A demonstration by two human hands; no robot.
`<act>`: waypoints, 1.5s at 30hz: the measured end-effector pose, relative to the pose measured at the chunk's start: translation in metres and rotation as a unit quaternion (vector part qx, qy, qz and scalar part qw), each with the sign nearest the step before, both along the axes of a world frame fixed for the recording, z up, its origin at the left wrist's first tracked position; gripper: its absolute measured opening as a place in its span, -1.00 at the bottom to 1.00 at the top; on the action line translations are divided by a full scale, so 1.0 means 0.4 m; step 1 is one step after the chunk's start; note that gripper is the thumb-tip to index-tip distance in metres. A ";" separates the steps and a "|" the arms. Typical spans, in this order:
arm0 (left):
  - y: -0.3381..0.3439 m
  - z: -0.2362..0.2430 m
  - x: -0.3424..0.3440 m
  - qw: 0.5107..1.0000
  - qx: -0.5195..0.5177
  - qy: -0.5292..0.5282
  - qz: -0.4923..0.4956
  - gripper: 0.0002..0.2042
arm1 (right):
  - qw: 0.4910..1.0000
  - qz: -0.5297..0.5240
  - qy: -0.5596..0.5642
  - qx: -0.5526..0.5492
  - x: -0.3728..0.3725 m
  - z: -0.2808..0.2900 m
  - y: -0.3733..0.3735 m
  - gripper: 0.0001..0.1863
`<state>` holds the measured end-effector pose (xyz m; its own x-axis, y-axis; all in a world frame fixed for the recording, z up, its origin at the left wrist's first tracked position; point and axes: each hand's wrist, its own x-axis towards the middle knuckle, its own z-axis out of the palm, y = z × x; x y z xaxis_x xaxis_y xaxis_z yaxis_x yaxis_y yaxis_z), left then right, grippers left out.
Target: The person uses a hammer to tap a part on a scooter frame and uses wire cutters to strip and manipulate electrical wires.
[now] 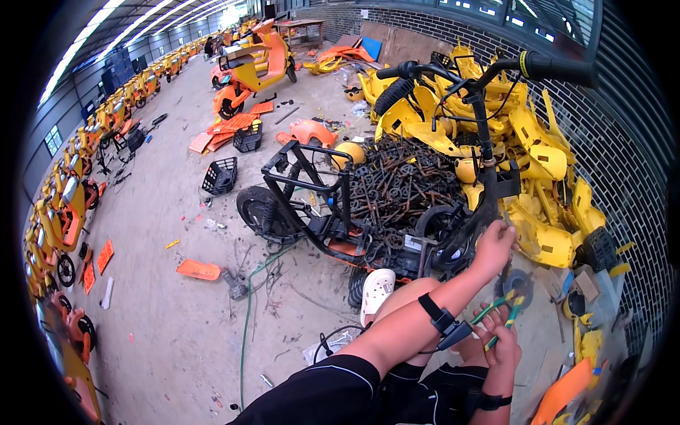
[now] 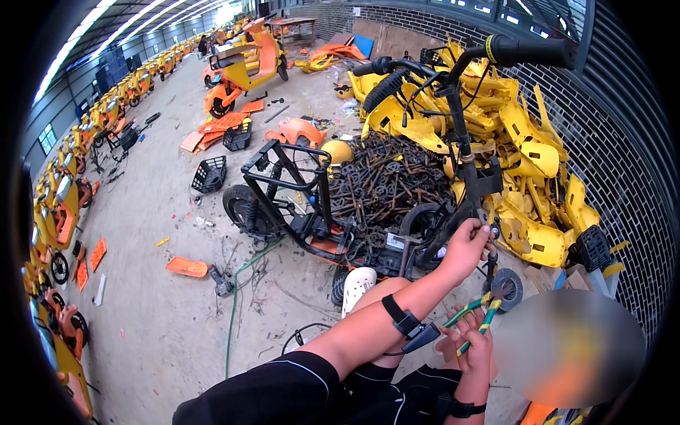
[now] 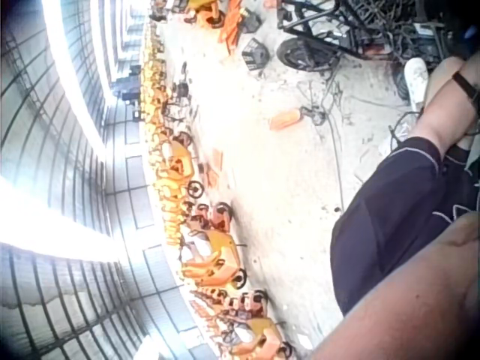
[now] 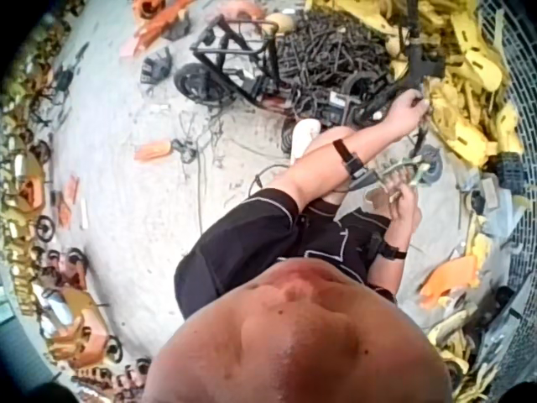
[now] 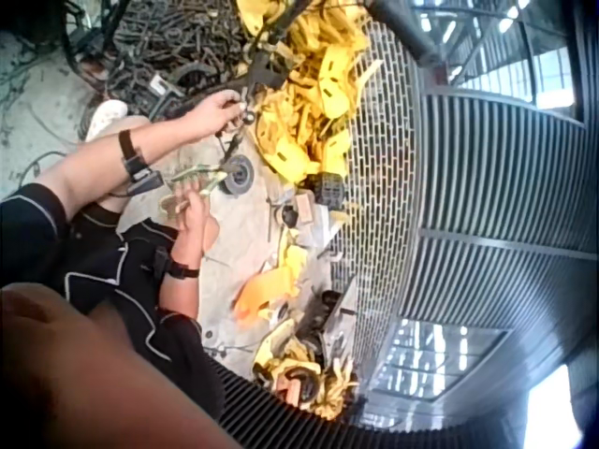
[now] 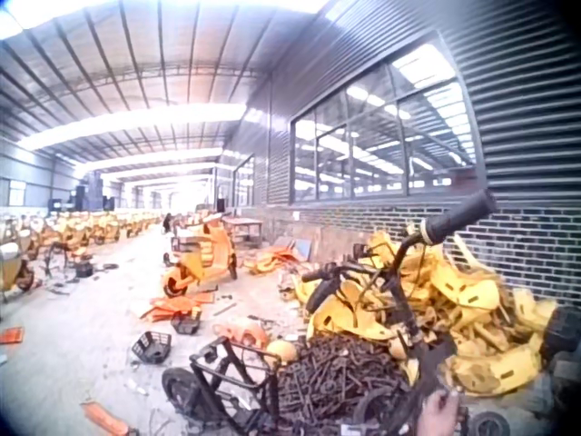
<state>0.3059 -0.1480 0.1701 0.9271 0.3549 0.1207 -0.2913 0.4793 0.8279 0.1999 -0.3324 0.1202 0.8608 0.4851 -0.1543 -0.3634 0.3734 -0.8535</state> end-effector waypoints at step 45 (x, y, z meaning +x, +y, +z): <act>0.205 0.055 -0.113 0.969 0.229 0.048 0.080 -0.87 | 0.900 0.021 -0.400 -0.173 0.297 -0.183 0.279 -0.06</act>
<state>0.2608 -0.0658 0.1922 0.8794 0.4251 0.2145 -0.2418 0.0106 0.9703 0.3185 -0.2209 0.0469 0.7455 0.5611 0.3596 0.4120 0.0360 -0.9104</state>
